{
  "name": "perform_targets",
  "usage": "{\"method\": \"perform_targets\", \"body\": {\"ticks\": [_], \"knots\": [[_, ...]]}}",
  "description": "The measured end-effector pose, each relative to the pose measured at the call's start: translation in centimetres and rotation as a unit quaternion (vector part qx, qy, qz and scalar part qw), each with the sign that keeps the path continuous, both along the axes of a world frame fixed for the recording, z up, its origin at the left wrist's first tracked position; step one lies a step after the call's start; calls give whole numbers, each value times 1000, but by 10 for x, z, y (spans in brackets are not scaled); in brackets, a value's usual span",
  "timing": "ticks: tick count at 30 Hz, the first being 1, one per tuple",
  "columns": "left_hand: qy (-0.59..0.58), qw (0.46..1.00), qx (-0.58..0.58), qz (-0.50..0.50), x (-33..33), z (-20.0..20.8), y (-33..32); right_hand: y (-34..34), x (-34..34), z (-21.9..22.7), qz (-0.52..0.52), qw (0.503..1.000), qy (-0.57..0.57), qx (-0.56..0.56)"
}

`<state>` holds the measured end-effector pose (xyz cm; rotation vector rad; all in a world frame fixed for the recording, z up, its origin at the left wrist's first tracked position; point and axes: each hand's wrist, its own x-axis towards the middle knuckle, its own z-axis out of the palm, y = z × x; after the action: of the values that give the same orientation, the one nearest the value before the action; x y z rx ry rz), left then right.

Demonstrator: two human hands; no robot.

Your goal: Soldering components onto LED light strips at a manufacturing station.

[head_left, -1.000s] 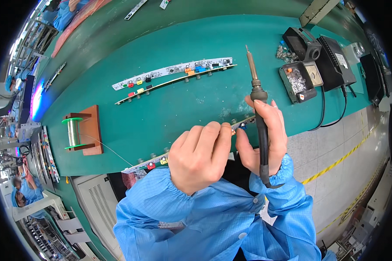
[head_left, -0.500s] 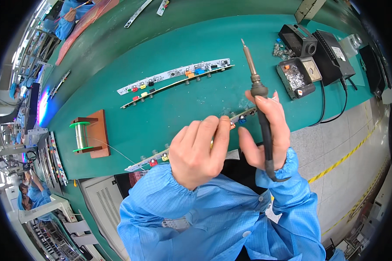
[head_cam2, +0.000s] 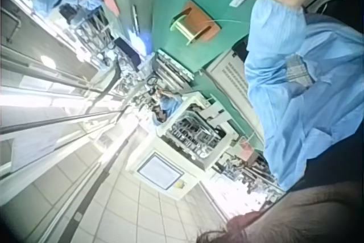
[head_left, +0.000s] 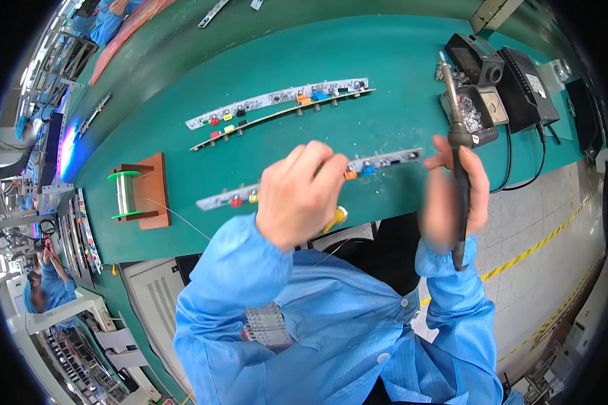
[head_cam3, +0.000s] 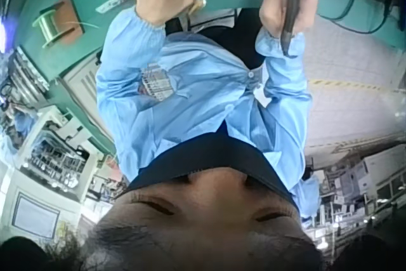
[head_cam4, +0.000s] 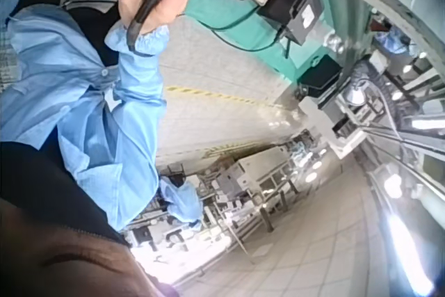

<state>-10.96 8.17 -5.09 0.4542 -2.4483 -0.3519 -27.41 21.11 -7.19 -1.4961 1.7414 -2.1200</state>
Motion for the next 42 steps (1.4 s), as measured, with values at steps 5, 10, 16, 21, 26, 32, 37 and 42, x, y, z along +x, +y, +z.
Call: {"method": "perform_targets", "body": {"ticks": [5, 10, 16, 21, 26, 32, 37, 42], "knots": [[-5, 999, 49, 5, 4, -20, -12, -9, -10, -5, 13, 981, 133, 141], [-17, 998, 40, -49, -2, -17, -14, -13, -12, -12, 15, 987, 44, 152], [-38, 998, 54, 17, 34, -1, -18, -15, -18, -19, 6, 987, 81, 142], [-67, 975, 35, 207, 91, -1, -33, -16, -17, -20, 6, 982, 96, 162], [-64, 967, 119, 218, 109, -13, -43, -14, -18, -21, -1, 970, 108, 219], [-33, 946, 183, 264, 108, -17, -43, -12, -16, -21, -36, 964, 120, 233], [-21, 952, 178, 250, 106, -23, -48, -2, -15, -10, -42, 973, 97, 207], [11, 946, 172, 274, 118, -23, -42, -17, -4, 9, 12, 989, 112, 98]]}}
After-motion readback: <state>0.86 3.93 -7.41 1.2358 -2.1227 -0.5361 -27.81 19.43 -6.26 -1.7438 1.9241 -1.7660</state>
